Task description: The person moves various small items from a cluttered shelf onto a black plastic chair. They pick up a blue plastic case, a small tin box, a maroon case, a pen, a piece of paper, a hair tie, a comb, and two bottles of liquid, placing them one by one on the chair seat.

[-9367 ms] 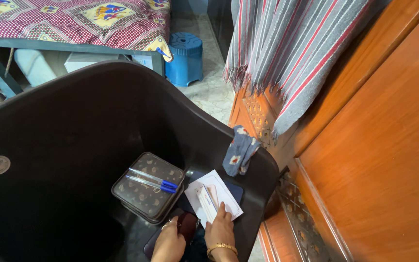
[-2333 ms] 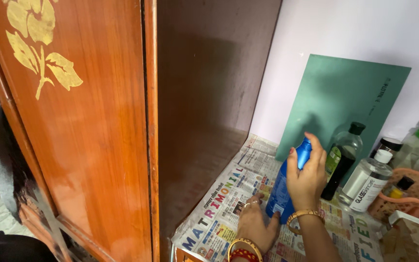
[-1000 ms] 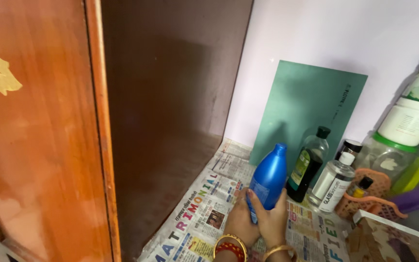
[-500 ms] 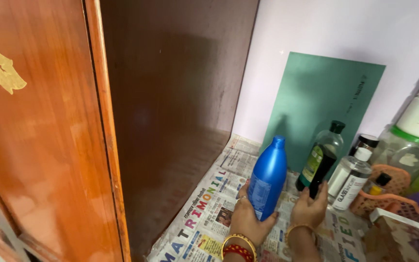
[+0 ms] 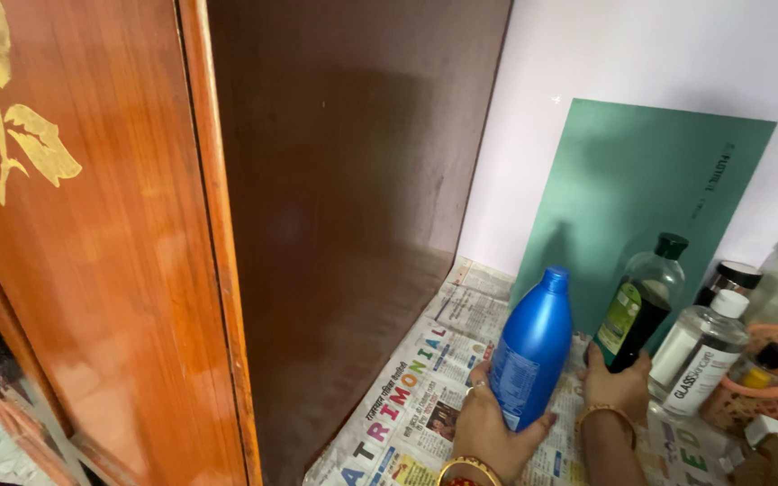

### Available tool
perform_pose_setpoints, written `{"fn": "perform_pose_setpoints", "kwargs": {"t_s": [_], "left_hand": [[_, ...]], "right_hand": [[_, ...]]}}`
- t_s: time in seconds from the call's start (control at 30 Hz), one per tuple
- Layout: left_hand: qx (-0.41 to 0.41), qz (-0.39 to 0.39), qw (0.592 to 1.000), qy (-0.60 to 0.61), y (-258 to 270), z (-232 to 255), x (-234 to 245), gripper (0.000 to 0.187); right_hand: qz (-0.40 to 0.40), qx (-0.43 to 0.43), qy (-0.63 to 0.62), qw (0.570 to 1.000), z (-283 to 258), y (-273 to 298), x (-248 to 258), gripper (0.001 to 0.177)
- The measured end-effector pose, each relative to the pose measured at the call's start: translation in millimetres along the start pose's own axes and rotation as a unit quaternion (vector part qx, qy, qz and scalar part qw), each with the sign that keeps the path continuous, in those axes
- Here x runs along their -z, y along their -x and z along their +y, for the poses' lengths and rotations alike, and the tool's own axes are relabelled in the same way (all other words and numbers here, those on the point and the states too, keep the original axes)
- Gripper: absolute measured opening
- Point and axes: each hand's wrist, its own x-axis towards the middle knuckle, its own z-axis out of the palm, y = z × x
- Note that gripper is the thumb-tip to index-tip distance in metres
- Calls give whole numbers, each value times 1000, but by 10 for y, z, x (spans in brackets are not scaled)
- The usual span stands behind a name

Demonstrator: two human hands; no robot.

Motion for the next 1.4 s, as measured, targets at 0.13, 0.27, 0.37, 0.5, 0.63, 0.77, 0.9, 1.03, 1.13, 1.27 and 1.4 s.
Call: {"fn": "perform_pose_setpoints", "kwargs": {"t_s": [0.13, 0.27, 0.37, 0.5, 0.63, 0.77, 0.9, 1.03, 1.13, 1.27, 1.4], "left_hand": [[-11, 9, 1000, -3, -10, -57, -21, 100], [-14, 17, 1000, -1, -3, -76, -43, 100], [-10, 15, 1000, -6, -12, -34, -21, 99], [11, 0, 1000, 12, 3, 27, 14, 94], [2, 54, 998, 12, 21, 27, 2, 86], [21, 123, 992, -15, 1, 18, -31, 88], [-24, 178, 983, -47, 27, 76, 30, 88], [16, 140, 990, -25, 41, 152, 67, 105], [-50, 149, 987, -16, 65, 145, 90, 102], [-102, 171, 979, -44, 90, 116, 66, 95], [-89, 154, 984, 11, 120, 120, 86, 95]], "right_hand": [[4, 48, 30, 998, 74, -46, -28, 69], [-30, 101, 130, 986, 199, -94, -42, 70], [-15, 230, 15, 973, 355, -43, -43, 70], [-118, 205, -34, 971, 328, 165, 115, 59], [-210, 177, -111, 955, 256, 407, 343, 46], [-317, 72, -200, 924, 387, 430, 495, 41], [-417, 50, -298, 857, 551, 390, 531, 38], [-442, -50, -284, 850, 562, 411, 641, 36], [-461, -49, -276, 842, 563, 403, 656, 33], [-456, 20, -176, 872, 731, 261, 539, 41], [-468, -1, -259, 845, 753, 244, 488, 48]]}}
